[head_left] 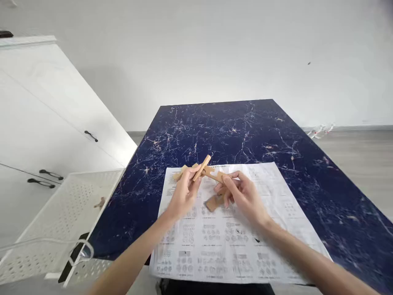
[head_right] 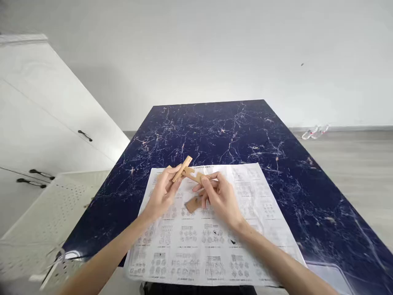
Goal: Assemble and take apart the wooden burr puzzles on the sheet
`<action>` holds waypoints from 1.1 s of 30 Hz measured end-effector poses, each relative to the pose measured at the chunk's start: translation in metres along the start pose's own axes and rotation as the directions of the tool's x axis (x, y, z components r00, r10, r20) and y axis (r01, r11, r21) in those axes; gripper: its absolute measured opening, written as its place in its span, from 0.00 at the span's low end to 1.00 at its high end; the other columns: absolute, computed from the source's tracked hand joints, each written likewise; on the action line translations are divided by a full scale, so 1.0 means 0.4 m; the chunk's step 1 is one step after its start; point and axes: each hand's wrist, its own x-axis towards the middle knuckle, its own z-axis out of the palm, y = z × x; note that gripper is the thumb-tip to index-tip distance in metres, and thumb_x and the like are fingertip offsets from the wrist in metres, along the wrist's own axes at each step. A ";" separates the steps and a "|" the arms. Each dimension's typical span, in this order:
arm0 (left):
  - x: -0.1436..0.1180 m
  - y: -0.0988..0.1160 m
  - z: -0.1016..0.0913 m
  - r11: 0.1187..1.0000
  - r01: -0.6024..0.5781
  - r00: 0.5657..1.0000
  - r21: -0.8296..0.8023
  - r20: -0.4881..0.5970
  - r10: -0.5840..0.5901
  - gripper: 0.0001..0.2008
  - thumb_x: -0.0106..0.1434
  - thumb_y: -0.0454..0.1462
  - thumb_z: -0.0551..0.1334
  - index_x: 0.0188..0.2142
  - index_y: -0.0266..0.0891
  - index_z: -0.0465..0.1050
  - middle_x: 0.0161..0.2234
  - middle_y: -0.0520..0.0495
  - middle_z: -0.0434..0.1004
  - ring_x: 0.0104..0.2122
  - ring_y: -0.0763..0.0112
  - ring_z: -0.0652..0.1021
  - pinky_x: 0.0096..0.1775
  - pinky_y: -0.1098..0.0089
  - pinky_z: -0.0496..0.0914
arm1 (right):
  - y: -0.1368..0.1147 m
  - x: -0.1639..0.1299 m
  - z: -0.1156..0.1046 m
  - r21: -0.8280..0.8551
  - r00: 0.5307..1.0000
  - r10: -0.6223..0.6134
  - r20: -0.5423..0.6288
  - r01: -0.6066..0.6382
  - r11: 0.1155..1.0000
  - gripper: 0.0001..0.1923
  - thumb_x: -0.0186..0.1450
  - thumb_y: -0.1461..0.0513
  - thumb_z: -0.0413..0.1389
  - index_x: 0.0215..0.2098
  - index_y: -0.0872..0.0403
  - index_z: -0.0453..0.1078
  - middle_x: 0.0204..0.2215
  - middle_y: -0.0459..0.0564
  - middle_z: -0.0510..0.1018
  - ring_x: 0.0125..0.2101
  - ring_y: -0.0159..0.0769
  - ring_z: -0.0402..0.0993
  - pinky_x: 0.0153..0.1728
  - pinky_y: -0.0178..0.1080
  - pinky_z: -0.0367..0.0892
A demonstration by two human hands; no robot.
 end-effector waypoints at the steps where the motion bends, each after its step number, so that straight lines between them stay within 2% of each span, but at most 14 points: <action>1: -0.001 0.000 0.005 1.000 -0.002 1.000 -0.003 -0.008 0.002 0.17 0.79 0.45 0.59 0.63 0.44 0.65 0.64 0.37 0.71 0.64 0.53 0.76 0.65 0.49 0.70 | 0.002 -0.004 0.007 0.003 1.000 -0.005 -0.014 0.005 1.000 0.21 0.75 0.43 0.58 0.41 0.50 0.62 0.36 0.53 0.87 0.16 0.30 0.74 0.20 0.36 0.68; 6: -0.008 0.000 0.019 0.999 -0.024 0.999 0.039 -0.025 0.025 0.19 0.80 0.46 0.57 0.65 0.47 0.63 0.67 0.37 0.69 0.68 0.49 0.71 0.68 0.43 0.66 | 0.005 -0.014 0.024 0.003 1.000 -0.006 -0.020 0.007 1.000 0.20 0.75 0.44 0.58 0.40 0.49 0.62 0.38 0.54 0.88 0.17 0.31 0.76 0.21 0.37 0.68; 10: -0.009 0.008 0.017 0.999 -0.038 0.999 0.003 0.013 0.037 0.18 0.80 0.45 0.58 0.65 0.49 0.65 0.68 0.40 0.69 0.70 0.50 0.69 0.69 0.44 0.66 | 0.001 -0.011 0.011 -0.008 1.000 0.006 0.006 -0.006 1.000 0.20 0.75 0.44 0.58 0.40 0.49 0.62 0.38 0.54 0.88 0.17 0.31 0.75 0.22 0.38 0.67; 13: -0.011 0.014 0.018 0.999 -0.015 0.997 -0.052 0.071 0.019 0.18 0.80 0.44 0.59 0.66 0.50 0.65 0.68 0.41 0.71 0.68 0.52 0.72 0.67 0.46 0.69 | -0.002 -0.010 0.004 -0.001 1.000 0.010 0.020 -0.010 1.000 0.20 0.75 0.44 0.58 0.40 0.49 0.63 0.39 0.54 0.88 0.17 0.31 0.75 0.23 0.38 0.67; 19: -0.024 0.004 0.027 1.000 0.025 0.986 0.005 0.167 -0.026 0.17 0.80 0.44 0.58 0.64 0.48 0.66 0.62 0.37 0.76 0.61 0.49 0.79 0.62 0.43 0.74 | -0.004 -0.013 0.010 0.002 0.997 -0.005 0.080 0.005 1.000 0.19 0.76 0.45 0.58 0.40 0.49 0.62 0.38 0.53 0.88 0.17 0.32 0.75 0.22 0.38 0.66; 25: -0.027 0.005 0.033 0.993 -0.013 0.995 0.114 0.098 0.002 0.16 0.81 0.43 0.57 0.64 0.45 0.65 0.56 0.37 0.80 0.60 0.48 0.79 0.59 0.43 0.76 | 0.010 -0.011 0.017 0.018 0.994 -0.002 0.108 0.000 1.000 0.16 0.77 0.47 0.58 0.42 0.49 0.63 0.40 0.52 0.87 0.20 0.31 0.76 0.24 0.38 0.67; 28: -0.028 0.010 0.035 0.988 -0.015 0.997 0.155 0.082 0.002 0.16 0.81 0.42 0.56 0.64 0.46 0.64 0.57 0.38 0.80 0.59 0.49 0.81 0.56 0.46 0.77 | 0.020 -0.012 0.018 0.008 0.995 -0.010 0.099 0.009 1.000 0.16 0.76 0.48 0.59 0.43 0.49 0.64 0.42 0.52 0.87 0.20 0.31 0.76 0.26 0.38 0.68; 33: -0.018 0.022 0.033 0.992 0.023 1.000 0.127 -0.020 -0.021 0.14 0.79 0.44 0.59 0.59 0.44 0.71 0.56 0.39 0.81 0.56 0.52 0.82 0.55 0.53 0.77 | 0.002 -0.010 0.010 -0.135 0.993 -0.027 0.114 0.042 0.990 0.15 0.77 0.47 0.57 0.44 0.49 0.69 0.33 0.48 0.85 0.24 0.35 0.78 0.28 0.39 0.71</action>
